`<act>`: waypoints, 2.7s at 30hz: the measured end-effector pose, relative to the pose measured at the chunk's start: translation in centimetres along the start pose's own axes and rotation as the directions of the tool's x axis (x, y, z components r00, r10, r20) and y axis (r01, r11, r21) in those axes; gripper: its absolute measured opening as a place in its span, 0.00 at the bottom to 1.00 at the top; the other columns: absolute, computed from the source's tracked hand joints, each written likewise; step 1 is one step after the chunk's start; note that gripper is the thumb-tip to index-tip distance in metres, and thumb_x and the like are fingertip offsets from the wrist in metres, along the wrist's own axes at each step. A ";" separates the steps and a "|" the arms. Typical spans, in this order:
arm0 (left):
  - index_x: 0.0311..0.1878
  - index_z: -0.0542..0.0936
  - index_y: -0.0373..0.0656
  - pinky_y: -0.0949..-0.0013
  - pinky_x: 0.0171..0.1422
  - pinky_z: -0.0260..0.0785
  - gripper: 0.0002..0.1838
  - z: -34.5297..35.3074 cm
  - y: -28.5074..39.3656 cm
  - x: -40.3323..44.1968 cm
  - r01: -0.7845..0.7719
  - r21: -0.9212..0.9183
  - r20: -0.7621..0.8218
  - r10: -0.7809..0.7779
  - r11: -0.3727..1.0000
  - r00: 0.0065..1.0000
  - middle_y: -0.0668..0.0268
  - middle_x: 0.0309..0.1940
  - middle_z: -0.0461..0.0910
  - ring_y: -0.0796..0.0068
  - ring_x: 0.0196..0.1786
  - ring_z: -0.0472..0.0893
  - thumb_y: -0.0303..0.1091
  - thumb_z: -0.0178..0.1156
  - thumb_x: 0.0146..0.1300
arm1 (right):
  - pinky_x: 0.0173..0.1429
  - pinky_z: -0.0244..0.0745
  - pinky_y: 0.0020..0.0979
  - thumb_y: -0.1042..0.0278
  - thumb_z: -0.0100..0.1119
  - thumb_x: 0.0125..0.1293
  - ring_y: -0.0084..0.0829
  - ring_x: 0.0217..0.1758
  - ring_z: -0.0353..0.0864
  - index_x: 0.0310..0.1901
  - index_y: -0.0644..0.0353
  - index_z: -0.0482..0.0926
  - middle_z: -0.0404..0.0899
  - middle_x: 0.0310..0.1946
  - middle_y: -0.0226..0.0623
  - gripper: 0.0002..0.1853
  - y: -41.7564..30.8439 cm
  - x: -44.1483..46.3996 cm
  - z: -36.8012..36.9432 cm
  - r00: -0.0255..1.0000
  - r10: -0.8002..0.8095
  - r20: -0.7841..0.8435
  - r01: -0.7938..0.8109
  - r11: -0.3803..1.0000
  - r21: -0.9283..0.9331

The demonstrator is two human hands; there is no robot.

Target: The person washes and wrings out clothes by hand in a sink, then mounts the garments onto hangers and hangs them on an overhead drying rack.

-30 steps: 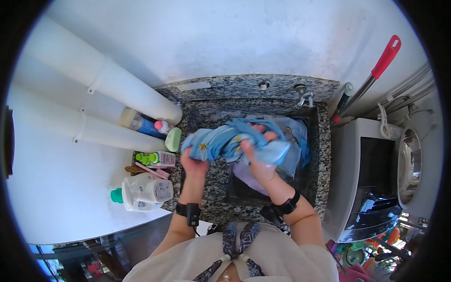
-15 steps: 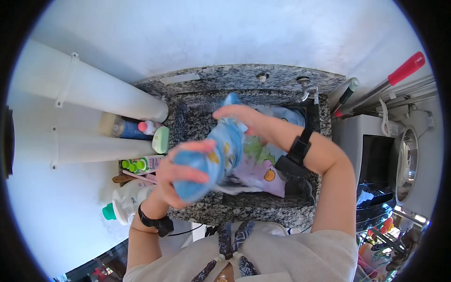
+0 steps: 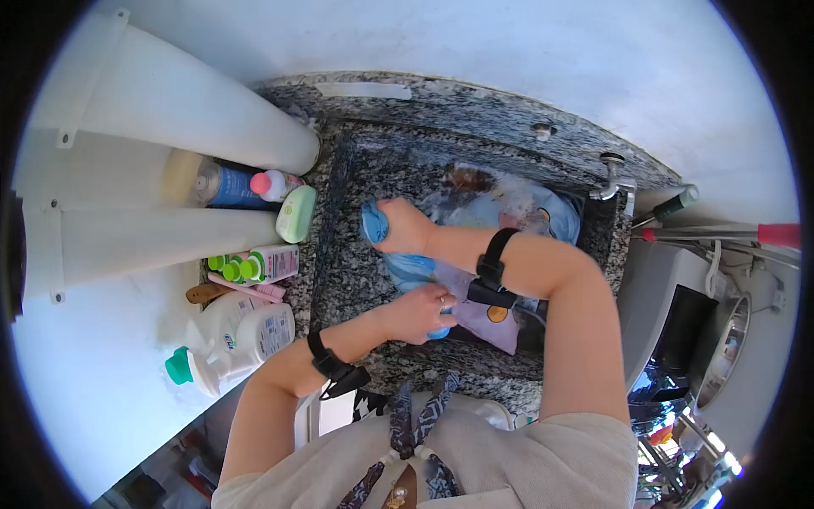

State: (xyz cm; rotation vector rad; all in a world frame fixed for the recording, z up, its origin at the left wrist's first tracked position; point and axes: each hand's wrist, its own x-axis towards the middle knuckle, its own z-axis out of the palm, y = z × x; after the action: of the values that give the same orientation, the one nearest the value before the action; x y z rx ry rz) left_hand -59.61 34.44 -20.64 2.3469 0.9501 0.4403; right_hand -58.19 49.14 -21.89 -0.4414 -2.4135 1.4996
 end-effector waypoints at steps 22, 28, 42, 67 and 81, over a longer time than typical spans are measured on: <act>0.52 0.73 0.41 0.43 0.72 0.40 0.30 5.3 4.5 -3.8 0.447 -0.101 -0.382 -0.449 0.889 0.808 0.51 0.62 0.63 0.48 0.69 0.54 0.43 0.66 0.46 | 0.46 0.74 0.32 0.57 0.76 0.34 0.31 0.40 0.80 0.44 0.62 0.75 0.80 0.37 0.38 0.33 3.5 -4.7 2.0 0.829 0.543 -0.133 -0.464 0.801 0.378; 0.65 0.59 0.32 0.49 0.69 0.45 0.41 11.3 4.3 -4.9 0.738 -0.640 -0.187 -0.975 0.215 0.122 0.46 0.60 0.65 0.50 0.64 0.63 0.58 0.54 0.61 | 0.38 0.72 0.26 0.69 0.75 0.41 0.21 0.35 0.78 0.38 0.59 0.78 0.80 0.34 0.29 0.21 2.1 -7.5 1.2 0.713 0.550 -0.436 -0.340 0.814 0.471; 0.59 0.69 0.42 0.50 0.62 0.65 0.31 -2.1 7.5 -0.2 -0.369 -0.529 0.143 -0.509 -0.764 0.849 0.53 0.55 0.72 0.56 0.57 0.73 0.58 0.51 0.63 | 0.59 0.69 0.44 0.78 0.69 0.46 0.37 0.51 0.75 0.33 0.55 0.70 0.70 0.37 0.34 0.17 -17.0 -12.9 -6.2 0.798 -0.395 -0.454 0.547 0.792 0.272; 0.51 0.74 0.43 0.57 0.60 0.68 0.30 -18.6 16.5 -1.9 -0.235 -0.357 -0.393 0.083 0.904 0.916 0.58 0.49 0.75 0.55 0.55 0.75 0.26 0.69 0.39 | 0.39 0.71 0.26 0.64 0.60 0.57 0.23 0.31 0.77 0.29 0.59 0.78 0.80 0.29 0.33 0.08 -17.4 -6.6 -11.4 0.864 0.461 0.201 -0.453 0.540 0.710; 0.41 0.72 0.38 0.60 0.46 0.69 0.25 2.0 3.8 -5.2 0.312 0.012 -0.036 -0.311 0.950 0.950 0.57 0.34 0.75 0.57 0.42 0.76 0.25 0.63 0.33 | 0.31 0.70 0.39 0.71 0.64 0.43 0.42 0.29 0.80 0.39 0.54 0.70 0.78 0.25 0.40 0.19 -4.7 -1.4 4.9 0.974 -0.055 0.218 0.089 0.985 -0.147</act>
State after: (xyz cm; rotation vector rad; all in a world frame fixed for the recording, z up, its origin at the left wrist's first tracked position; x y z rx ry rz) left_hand -60.23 27.77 -20.36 2.1570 1.3193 0.3454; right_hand -59.32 42.66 -19.86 -0.2302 -2.6938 1.3971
